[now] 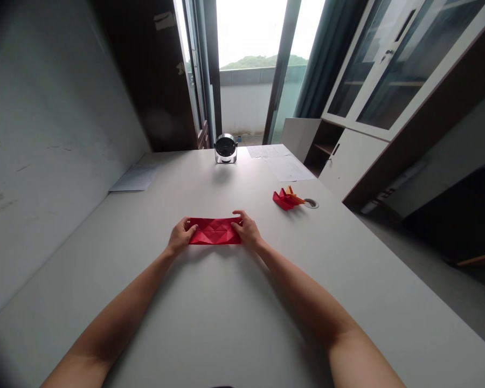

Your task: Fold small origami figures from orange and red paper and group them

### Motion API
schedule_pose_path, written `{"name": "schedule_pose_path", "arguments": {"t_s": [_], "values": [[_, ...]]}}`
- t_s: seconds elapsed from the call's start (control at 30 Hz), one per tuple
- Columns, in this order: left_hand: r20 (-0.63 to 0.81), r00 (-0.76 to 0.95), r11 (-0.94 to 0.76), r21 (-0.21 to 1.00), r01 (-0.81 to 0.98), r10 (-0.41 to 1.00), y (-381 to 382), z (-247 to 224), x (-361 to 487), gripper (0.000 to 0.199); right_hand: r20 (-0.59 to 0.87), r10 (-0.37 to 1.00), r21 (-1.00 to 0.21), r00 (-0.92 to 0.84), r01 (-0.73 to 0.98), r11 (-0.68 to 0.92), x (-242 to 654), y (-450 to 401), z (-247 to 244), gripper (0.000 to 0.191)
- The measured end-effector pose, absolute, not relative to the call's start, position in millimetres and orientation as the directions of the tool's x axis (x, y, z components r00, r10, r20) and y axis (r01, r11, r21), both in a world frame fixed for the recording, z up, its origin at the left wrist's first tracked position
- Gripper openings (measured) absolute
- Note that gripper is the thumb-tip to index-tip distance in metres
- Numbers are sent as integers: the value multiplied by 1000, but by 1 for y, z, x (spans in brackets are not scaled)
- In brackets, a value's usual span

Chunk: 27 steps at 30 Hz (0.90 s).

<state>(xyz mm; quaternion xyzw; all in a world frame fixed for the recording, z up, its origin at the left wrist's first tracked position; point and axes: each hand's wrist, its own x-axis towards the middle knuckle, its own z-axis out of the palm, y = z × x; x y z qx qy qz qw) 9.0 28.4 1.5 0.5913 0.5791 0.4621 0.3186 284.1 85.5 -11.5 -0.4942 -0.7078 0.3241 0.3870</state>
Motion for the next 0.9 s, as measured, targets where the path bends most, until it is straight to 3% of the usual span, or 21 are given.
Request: {"name": "schedule_pose_path", "arguments": {"t_s": [0.07, 0.13, 0.2, 0.3, 0.47, 0.67, 0.9], "values": [[287, -118, -141, 736, 662, 951, 25, 6, 9, 40, 267, 934, -732, -240, 580, 358, 284, 84, -12, 36], [384, -48, -180, 536, 825, 922, 20, 12, 13, 47, 300, 910, -612, -287, 674, 414, 282, 82, -14, 33], [406, 79, -252, 393, 885, 911, 16, 16, 20, 42, 315, 892, -517, -325, 729, 449, 281, 82, -15, 27], [346, 285, -388, 277, 879, 894, 12, 16, 30, 31, 323, 889, -437, -326, 781, 445, 283, 85, -16, 21], [182, 427, -461, 238, 855, 886, 17, -1, 28, 43, 374, 860, -312, -348, 826, 470, 287, 84, -9, 24], [120, 403, -420, 231, 878, 907, 24, -16, 22, 50, 419, 693, -180, -586, 695, 696, 266, 63, 0, 41], [79, 356, -365, 217, 906, 931, 27, -22, 24, 59, 290, 716, -208, -636, 688, 695, 255, 57, -10, 49]]}}
